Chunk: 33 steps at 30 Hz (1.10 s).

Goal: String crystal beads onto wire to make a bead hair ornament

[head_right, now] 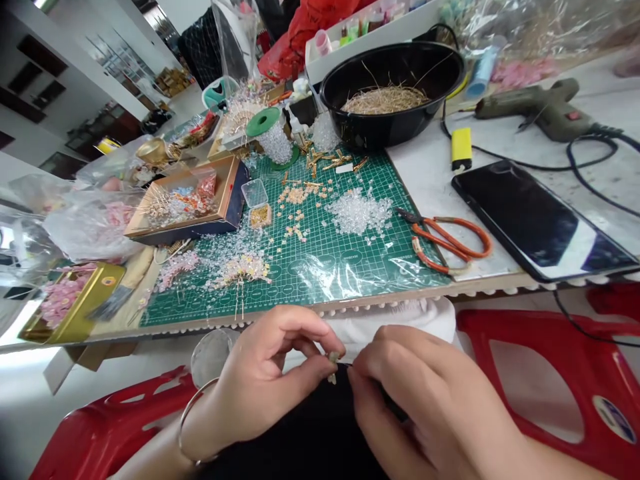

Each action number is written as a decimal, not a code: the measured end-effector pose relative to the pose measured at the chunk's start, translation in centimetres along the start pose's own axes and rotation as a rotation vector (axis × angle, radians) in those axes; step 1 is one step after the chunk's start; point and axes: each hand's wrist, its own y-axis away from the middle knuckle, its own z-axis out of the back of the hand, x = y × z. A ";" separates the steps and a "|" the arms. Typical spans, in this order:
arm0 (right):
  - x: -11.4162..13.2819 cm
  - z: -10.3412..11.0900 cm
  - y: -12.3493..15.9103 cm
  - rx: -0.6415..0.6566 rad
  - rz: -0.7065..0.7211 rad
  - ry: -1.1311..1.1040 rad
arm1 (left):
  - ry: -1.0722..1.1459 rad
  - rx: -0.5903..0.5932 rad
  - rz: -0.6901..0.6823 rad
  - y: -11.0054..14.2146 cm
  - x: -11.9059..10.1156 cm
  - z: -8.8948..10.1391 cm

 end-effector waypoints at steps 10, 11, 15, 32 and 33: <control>0.0 0.2 -0.8 0.020 0.035 -0.016 | -0.147 0.016 -0.077 -0.1 -0.6 0.3; -0.1 0.2 -0.7 0.022 0.037 -0.019 | -0.152 0.021 -0.085 -0.1 -0.7 0.3; -0.1 0.1 -0.7 0.009 0.032 -0.009 | -0.205 0.039 -0.128 -0.2 -0.5 0.5; 0.5 -0.2 -1.7 0.083 0.033 0.208 | -0.706 0.196 -0.573 -0.4 -0.7 1.1; 0.5 -0.2 -1.7 0.075 0.039 0.201 | -0.696 0.186 -0.561 -0.3 -0.6 1.0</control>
